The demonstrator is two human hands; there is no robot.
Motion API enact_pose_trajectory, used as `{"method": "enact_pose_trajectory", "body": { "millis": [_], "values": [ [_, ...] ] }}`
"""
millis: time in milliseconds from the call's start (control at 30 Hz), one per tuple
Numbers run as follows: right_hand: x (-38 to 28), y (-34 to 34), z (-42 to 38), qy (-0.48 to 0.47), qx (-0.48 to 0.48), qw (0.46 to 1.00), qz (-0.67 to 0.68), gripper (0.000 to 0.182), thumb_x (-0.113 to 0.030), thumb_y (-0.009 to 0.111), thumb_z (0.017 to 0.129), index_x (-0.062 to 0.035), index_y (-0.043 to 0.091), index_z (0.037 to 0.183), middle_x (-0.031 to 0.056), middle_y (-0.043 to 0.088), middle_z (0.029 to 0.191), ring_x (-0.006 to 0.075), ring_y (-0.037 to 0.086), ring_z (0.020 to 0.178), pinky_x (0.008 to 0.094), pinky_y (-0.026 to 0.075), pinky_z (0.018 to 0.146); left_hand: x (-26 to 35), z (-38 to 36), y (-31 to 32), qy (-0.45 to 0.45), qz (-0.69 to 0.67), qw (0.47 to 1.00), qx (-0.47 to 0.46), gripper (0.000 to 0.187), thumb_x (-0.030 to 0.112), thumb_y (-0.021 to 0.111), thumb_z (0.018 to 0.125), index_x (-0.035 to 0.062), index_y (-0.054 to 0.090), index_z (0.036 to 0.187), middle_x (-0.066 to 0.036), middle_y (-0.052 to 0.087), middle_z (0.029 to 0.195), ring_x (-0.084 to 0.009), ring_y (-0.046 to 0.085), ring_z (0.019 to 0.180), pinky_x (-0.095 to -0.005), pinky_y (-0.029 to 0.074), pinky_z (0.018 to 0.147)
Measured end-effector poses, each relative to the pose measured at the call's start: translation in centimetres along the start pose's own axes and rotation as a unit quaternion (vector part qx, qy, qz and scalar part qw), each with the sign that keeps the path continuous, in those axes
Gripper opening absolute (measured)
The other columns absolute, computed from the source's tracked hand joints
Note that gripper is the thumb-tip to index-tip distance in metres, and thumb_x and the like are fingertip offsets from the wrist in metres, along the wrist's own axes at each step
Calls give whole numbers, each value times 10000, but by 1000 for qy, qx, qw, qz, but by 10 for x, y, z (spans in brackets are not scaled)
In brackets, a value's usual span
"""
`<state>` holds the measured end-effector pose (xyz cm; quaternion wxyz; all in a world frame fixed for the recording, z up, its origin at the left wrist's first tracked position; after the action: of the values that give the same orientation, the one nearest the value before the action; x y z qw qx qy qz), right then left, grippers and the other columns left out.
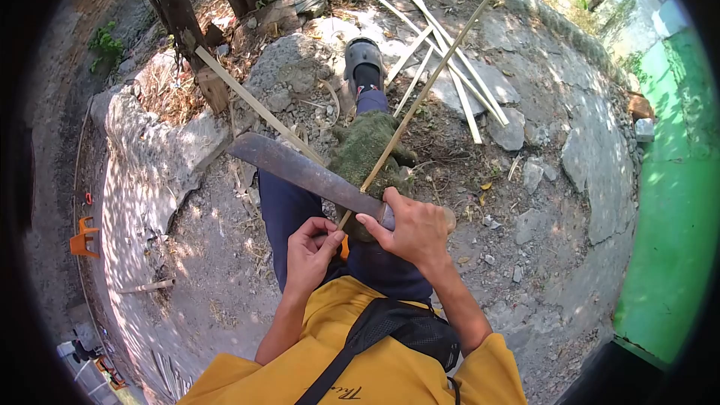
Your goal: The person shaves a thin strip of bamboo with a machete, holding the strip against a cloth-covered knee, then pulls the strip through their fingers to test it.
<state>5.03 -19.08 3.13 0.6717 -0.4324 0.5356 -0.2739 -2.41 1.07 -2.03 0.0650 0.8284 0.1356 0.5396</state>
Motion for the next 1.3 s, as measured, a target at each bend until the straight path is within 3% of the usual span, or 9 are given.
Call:
{"method": "enact_pose_trajectory", "body": {
  "millis": [200,267,400,500,800,900,1067,1300],
  "values": [
    [-1,3,-1,-5,-2,1000,-7,568,-633,727,919,-74,624,908,150,717,734,365,722,623,467,521,534,2,-3,-1,4,-1,1000,2,137,27,737,1010,0,625,1085,8,659,919,-15,564,723,-193,401,607],
    [-2,3,-2,-12,9,1000,-5,566,-628,731,918,-73,622,904,148,715,732,362,723,622,464,523,532,2,-3,-1,0,-4,1000,4,152,57,742,1013,-7,628,1090,16,627,837,-21,554,657,-202,410,553],
    [-2,5,-2,-15,11,1000,1,562,-623,737,916,-73,621,902,148,714,729,359,723,623,459,526,532,-1,-4,-3,-6,-12,1000,4,157,55,742,1012,-7,626,1098,21,621,832,-25,558,659,-204,415,553],
    [-2,4,-2,-17,20,1000,-2,558,-620,739,916,-74,621,903,144,711,723,358,720,619,453,527,534,-4,-1,-3,-5,-13,1000,-6,139,42,725,1022,24,616,1106,17,658,930,-7,538,699,-192,383,586],
    [7,-5,2,6,14,1000,0,554,-611,734,929,-70,619,899,143,697,710,361,713,626,466,516,540,20,10,5,-67,178,976,-109,286,254,559,1139,-11,554,1247,-58,651,961,-34,513,641,-204,420,579],
    [8,-4,-2,-4,19,1000,5,547,-606,736,930,-73,619,895,143,699,716,364,713,632,467,512,540,29,5,8,-83,186,975,-92,318,288,522,1153,-10,593,1238,-58,669,930,-42,527,624,-214,437,567],
    [10,-6,-4,-12,25,1000,14,525,-586,757,918,-73,644,921,138,704,726,361,709,633,453,524,554,18,13,4,-2,224,968,-111,362,260,528,1148,-28,705,1018,-36,671,768,-54,544,612,-263,428,539],
    [16,-10,-5,-25,18,999,43,485,-544,775,915,-75,658,958,144,710,737,361,704,634,463,528,570,37,34,31,21,234,969,-70,338,217,534,1137,-36,711,1001,-17,631,762,-61,522,636,-261,436,591]
  ]
}}
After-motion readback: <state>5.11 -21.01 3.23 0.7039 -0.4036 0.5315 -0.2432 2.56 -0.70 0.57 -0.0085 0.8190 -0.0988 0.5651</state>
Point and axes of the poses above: each hand's wrist, its own z-axis towards the middle knuckle, its own y-axis out of the palm, x = y × z, the point moved 3 cm from there along z, towards the middle knuckle
